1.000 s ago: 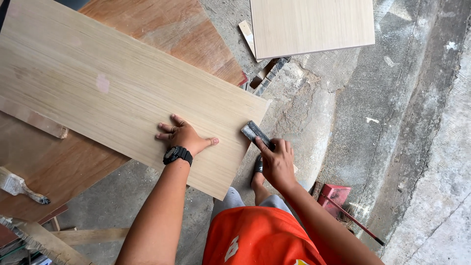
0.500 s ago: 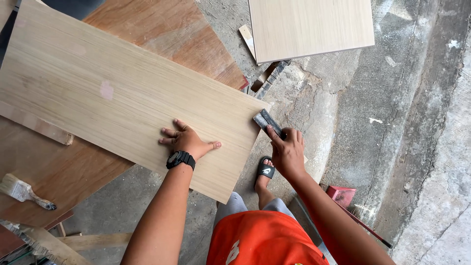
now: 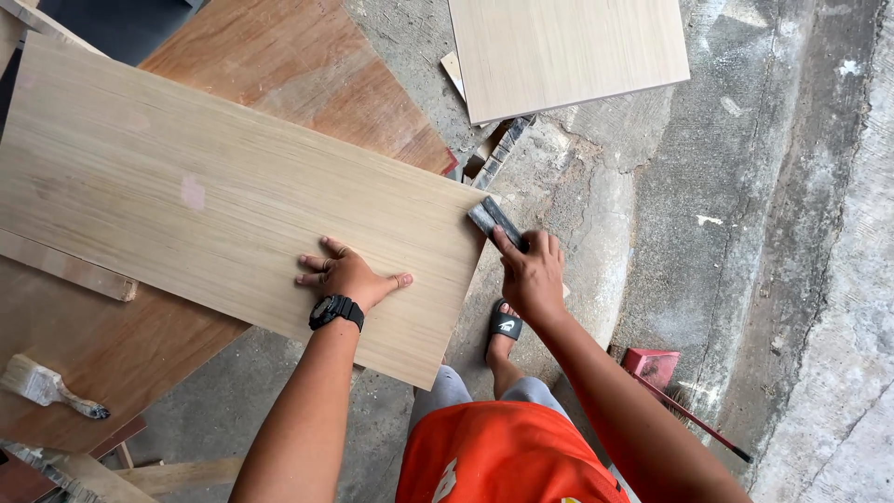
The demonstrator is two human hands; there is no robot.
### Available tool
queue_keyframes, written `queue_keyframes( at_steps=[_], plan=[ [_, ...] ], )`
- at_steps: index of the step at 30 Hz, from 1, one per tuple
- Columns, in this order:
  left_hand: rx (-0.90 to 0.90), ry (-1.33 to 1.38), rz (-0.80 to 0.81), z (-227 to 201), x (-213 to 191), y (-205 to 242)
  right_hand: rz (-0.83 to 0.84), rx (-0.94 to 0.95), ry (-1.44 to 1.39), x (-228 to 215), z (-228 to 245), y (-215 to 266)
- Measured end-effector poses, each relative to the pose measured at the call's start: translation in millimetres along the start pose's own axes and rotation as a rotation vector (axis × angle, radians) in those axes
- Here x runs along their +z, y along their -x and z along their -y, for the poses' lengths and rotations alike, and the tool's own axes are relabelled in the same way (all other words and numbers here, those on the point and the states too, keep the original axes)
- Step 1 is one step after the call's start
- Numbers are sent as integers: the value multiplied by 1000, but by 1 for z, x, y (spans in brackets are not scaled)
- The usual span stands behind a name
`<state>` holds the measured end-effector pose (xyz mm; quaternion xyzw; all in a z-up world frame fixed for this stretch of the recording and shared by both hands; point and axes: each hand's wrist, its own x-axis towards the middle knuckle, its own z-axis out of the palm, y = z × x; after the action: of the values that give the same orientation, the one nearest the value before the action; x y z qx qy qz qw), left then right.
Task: Sanding the edges of a wooden board and brushing off the dust in a workshop.
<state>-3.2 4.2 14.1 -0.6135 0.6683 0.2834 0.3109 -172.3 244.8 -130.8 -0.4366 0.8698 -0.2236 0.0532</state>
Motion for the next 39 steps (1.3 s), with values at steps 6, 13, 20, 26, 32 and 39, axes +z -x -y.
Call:
queue_keyframes(
  at_steps=[6, 13, 20, 26, 32, 39],
  plan=[
    [4, -3, -13, 2, 4, -6, 39, 83, 33, 13, 24, -98],
    [15, -26, -14, 0, 1, -5, 1, 17, -24, -1, 33, 21],
    [16, -24, -15, 4, 2, -3, -69, 69, -11, 15, 44, -68],
    [8, -50, -14, 4, 5, -7, 4, 141, -36, 6, 43, 9],
    [7, -54, -10, 5, 6, -6, -110, 111, -15, 29, 41, -72],
    [7, -45, -10, 1, 3, -3, -29, 132, -41, 16, 53, 27]
  ],
)
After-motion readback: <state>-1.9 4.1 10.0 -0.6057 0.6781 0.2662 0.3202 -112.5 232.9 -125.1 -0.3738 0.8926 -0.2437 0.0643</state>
